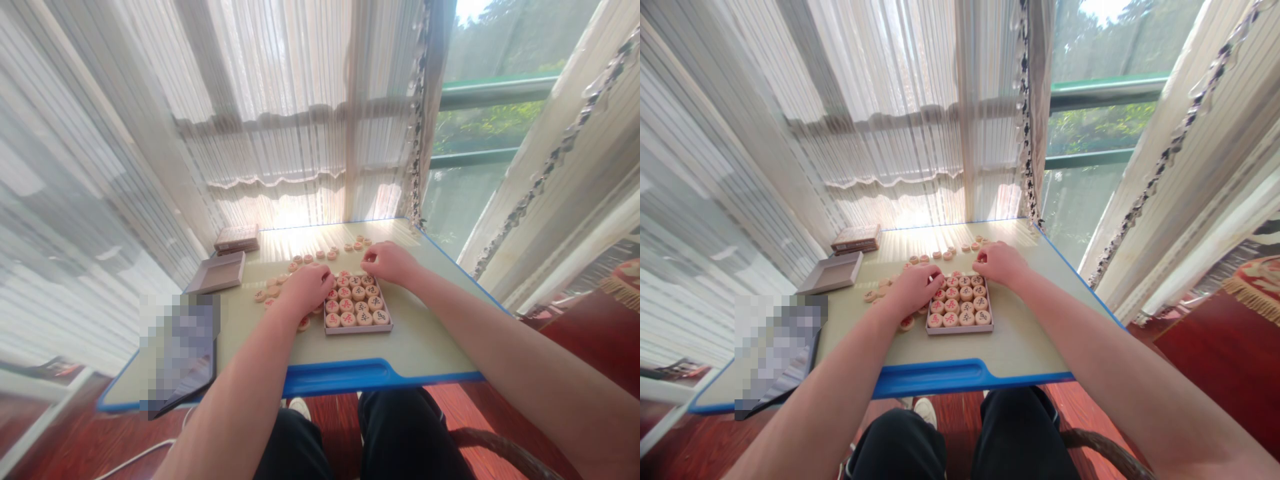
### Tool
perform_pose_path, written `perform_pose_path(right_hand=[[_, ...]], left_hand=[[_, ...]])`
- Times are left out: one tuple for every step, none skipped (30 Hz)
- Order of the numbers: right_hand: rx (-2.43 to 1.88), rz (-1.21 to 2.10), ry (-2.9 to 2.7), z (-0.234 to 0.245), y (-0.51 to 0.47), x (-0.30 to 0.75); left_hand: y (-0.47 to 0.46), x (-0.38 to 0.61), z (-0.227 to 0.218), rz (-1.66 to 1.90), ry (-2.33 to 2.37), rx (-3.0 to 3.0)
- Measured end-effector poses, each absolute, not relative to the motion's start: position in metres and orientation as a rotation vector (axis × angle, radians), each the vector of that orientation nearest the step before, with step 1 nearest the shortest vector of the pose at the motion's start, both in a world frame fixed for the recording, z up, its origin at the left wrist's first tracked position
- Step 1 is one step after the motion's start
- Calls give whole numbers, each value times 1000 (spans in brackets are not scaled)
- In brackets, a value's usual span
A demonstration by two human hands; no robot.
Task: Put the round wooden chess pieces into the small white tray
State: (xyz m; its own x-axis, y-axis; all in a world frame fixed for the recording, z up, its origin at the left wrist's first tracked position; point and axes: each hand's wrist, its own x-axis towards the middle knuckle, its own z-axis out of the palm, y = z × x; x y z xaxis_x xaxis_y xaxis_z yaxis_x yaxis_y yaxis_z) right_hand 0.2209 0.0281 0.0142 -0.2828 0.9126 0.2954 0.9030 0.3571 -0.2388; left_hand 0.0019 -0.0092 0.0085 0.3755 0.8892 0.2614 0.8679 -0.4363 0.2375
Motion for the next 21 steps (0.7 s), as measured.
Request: perform_pose_path(right_hand=[[-1555,59,-2249,17,25,219],[-1516,89,-2250,21,22,218],[-1481,120,-2242,24,18,216],[-1440,149,-2238,27,14,214],[-1393,179,-2247,30,9,212],[-1343,209,-2271,33,5,210],[-1291,242,-2310,35,0,209],[-1244,279,-2358,37,-4,207],[-1205,319,-2407,38,-8,205],[-1174,359,-2452,39,-12,204],[-1150,394,-2492,41,-16,203],[-1131,418,-2525,42,-19,202],[-1117,428,-2554,43,-21,201],[-1104,425,-2579,44,-24,201],[-1093,414,-2601,45,-26,201],[-1084,400,-2621,46,-28,202],[-1078,386,-2638,47,-29,202],[-1073,377,-2654,48,-31,202],[-1074,366,-2668,49,-32,203],[-1079,352,-2679,50,-34,203],[-1089,338,-2689,51,-35,203]], left_hand=[[-9,2,8,547,1634,2558],[-9,2,8,550,1633,2563],[-9,2,8,554,1631,2568],[-9,2,8,560,1629,2574],[-8,2,7,565,1628,2578],[-8,2,7,569,1627,2581],[-8,1,7,572,1625,2584],[-7,1,6,575,1625,2587],[-7,1,6,576,1624,2591],[-7,1,5,579,1622,2596],[-7,1,5,580,1619,2601],[-7,1,5,582,1618,2605],[-7,1,5,581,1618,2607],[-7,1,5,579,1618,2605],[-7,1,5,576,1620,2600],[-7,1,5,572,1622,2595],[-7,1,6,568,1624,2591],[-7,1,6,567,1624,2588],[-7,1,6,566,1622,2588],[-8,1,6,567,1622,2588],[-7,1,6,567,1625,2587]])
